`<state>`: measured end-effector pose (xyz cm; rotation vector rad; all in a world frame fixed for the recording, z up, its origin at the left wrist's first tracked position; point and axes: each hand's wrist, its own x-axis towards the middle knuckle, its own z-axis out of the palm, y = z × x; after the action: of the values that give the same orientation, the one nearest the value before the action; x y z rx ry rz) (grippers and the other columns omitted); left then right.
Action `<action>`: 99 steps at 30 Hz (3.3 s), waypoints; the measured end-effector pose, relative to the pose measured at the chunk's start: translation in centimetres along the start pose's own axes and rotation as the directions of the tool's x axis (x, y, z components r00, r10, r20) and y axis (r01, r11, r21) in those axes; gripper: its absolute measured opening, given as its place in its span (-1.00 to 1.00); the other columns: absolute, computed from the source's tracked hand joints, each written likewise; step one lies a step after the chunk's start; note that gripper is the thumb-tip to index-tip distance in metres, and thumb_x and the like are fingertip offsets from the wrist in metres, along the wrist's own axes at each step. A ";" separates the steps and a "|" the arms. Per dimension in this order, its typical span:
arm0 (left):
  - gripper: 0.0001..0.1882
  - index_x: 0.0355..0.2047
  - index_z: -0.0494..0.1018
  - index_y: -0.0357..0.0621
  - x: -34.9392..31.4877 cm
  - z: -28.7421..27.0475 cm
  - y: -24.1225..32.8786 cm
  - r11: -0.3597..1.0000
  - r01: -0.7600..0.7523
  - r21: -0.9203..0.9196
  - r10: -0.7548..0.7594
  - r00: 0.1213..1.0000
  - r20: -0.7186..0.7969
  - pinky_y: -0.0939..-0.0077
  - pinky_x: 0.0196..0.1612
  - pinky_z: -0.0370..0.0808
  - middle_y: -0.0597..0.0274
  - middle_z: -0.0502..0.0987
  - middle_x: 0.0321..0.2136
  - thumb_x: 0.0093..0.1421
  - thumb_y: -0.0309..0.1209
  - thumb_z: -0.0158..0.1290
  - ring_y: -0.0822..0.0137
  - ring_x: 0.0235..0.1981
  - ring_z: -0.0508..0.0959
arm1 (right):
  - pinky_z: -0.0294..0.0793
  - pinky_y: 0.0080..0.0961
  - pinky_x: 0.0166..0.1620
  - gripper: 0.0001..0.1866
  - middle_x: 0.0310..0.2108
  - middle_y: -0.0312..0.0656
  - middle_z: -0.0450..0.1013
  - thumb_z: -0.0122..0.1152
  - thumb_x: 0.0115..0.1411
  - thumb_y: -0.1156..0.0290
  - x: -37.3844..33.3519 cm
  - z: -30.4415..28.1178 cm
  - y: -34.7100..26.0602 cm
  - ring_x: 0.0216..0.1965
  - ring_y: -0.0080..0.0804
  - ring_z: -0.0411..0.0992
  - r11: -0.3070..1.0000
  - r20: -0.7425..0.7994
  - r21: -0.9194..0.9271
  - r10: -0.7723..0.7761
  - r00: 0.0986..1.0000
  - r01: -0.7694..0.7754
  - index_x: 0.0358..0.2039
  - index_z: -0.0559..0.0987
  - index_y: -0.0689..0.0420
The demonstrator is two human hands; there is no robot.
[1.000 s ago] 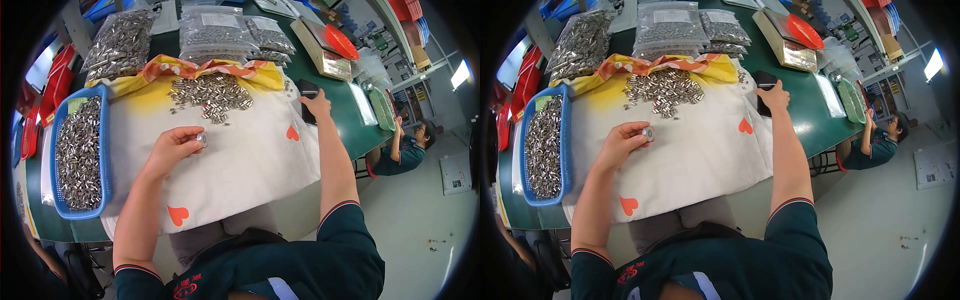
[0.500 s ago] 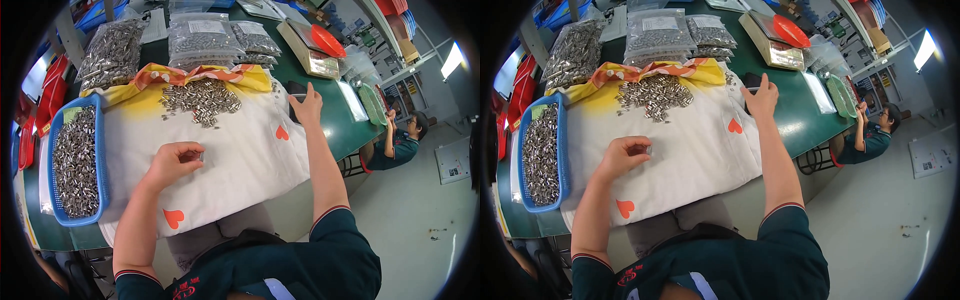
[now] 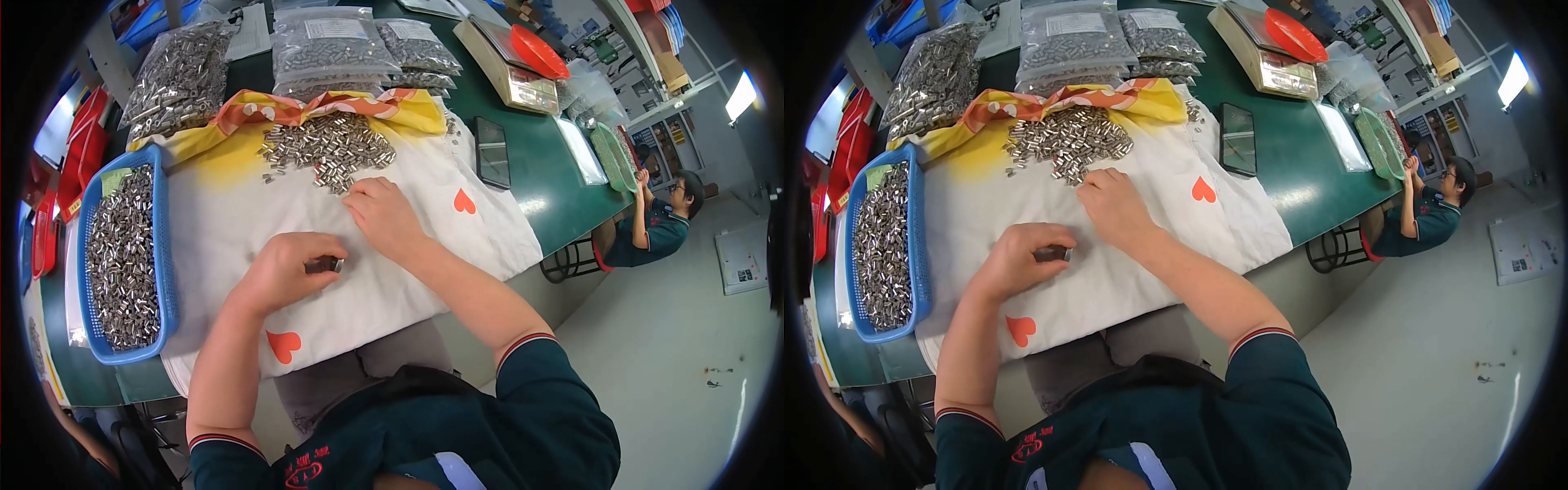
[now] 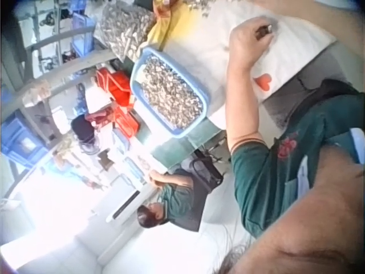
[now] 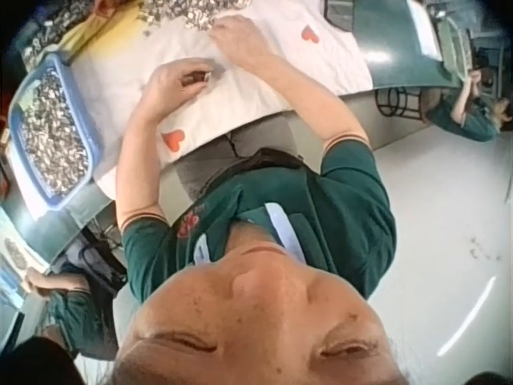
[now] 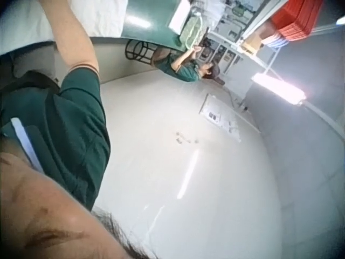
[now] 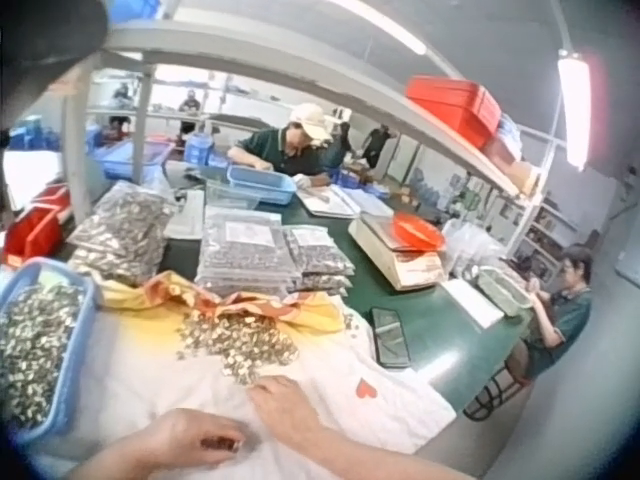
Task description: Inspecting and sorting small metal buckle components on a workstation.
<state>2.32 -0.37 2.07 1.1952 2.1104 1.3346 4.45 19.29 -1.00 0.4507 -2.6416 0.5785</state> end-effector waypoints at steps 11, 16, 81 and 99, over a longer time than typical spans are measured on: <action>-0.68 -0.17 0.40 -0.25 0.4 -1.2 -2.9 0.700 0.199 -0.686 -0.320 0.946 -0.052 0.70 -0.29 0.40 0.38 0.47 -0.38 0.01 -0.53 0.09 0.60 -0.37 0.44 | 0.36 -0.35 -0.30 -0.92 -0.52 -0.15 0.40 0.14 -0.10 0.50 2.1 -1.0 0.9 -0.40 -0.21 0.36 0.987 0.111 -0.095 0.138 0.984 -0.127 -0.52 0.50 0.17; -0.66 -0.14 0.38 -0.26 0.4 -1.5 -3.6 0.578 0.123 -0.807 -0.371 0.920 -0.125 0.67 -0.24 0.41 0.31 0.48 -0.32 0.03 -0.55 0.06 0.55 -0.32 0.45 | 0.35 -0.62 -0.31 -0.90 -0.46 -0.26 0.44 0.13 -0.04 0.55 4.2 -3.0 -2.5 -0.39 -0.48 0.38 0.720 0.403 0.441 0.376 0.835 -0.537 -0.44 0.52 0.18; -0.66 -0.18 0.40 -0.33 0.8 -0.3 -3.0 0.703 0.179 -0.689 -0.458 0.854 -0.245 0.71 -0.30 0.42 0.28 0.48 -0.37 -0.03 -0.70 0.04 0.54 -0.37 0.45 | 0.38 -0.46 -0.39 -0.94 -0.51 -0.21 0.40 0.13 -0.10 0.53 2.4 -0.8 -2.6 -0.45 -0.30 0.38 0.931 -0.012 0.364 -0.021 1.000 0.024 -0.53 0.49 0.16; -0.69 -0.17 0.43 -0.25 1.0 0.0 -2.3 0.664 0.335 -0.669 -0.482 0.875 -0.042 0.76 -0.34 0.39 0.38 0.47 -0.41 0.01 -0.57 0.08 0.63 -0.40 0.43 | 0.33 -0.56 -0.31 -0.83 -0.50 -0.27 0.41 0.19 -0.08 0.50 3.7 -1.2 1.0 -0.41 -0.47 0.35 0.919 0.208 0.260 0.247 0.946 -0.297 -0.41 0.51 0.18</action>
<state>0.72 -0.03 0.22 0.2620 1.6461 1.7953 1.24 19.84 1.28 0.2191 -2.8171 1.0676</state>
